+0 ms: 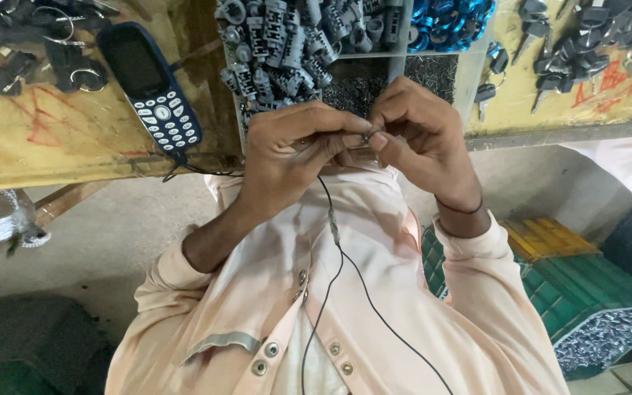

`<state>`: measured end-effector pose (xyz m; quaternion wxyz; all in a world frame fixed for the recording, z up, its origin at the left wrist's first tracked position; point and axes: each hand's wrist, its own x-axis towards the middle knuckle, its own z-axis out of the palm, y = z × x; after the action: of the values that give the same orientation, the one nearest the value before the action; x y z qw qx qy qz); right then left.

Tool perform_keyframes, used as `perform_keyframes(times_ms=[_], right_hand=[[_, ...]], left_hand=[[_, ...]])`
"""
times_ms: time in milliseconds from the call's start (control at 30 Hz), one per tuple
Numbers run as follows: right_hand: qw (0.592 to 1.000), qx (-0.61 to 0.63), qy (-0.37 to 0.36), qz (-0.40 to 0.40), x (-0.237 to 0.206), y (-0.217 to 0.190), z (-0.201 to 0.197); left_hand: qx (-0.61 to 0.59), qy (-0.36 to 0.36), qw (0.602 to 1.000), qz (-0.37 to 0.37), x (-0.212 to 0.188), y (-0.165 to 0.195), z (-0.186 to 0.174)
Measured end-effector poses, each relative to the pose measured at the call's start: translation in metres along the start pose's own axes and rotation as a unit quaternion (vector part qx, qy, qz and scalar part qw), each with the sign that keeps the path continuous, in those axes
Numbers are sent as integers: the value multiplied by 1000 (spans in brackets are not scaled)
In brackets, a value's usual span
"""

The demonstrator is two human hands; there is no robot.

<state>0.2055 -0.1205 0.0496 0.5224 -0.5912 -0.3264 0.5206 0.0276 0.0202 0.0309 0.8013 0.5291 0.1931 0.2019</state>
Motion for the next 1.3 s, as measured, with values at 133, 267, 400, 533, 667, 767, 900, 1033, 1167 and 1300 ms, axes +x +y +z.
perform_keyframes(times_ms=[133, 267, 400, 533, 667, 767, 900, 1033, 1167, 1300], right_hand=[[978, -193, 6, -81, 2, -5, 2], [947, -302, 26, -111, -4, -9, 5], [908, -390, 34, -151, -8, -6, 7], [995, -85, 55, -9, 3, -6, 12], [996, -50, 54, 52, 7, -23, 17], [921, -376, 95, -41, -3, -42, 9], [720, -692, 50, 0, -7, -44, -9], [776, -625, 81, -12, -9, -36, -17], [858, -497, 130, -28, -9, -32, -17], [886, -429, 168, -56, -10, -33, -19]], left_hand=[[133, -8, 988, 76, -1, 4, -5], [189, 3, 979, 75, -6, 11, -1], [290, 20, 954, 67, -6, 16, 1], [206, -41, 978, -8, 0, 18, -8], [184, -3, 983, -6, -1, 17, -5], [161, 25, 986, -25, -1, 14, 0], [152, 32, 988, -13, 1, 10, 1], [166, 31, 986, -18, 0, 10, -1], [163, 16, 986, 2, -2, 12, 1], [179, -7, 984, 11, -4, 12, 3]])
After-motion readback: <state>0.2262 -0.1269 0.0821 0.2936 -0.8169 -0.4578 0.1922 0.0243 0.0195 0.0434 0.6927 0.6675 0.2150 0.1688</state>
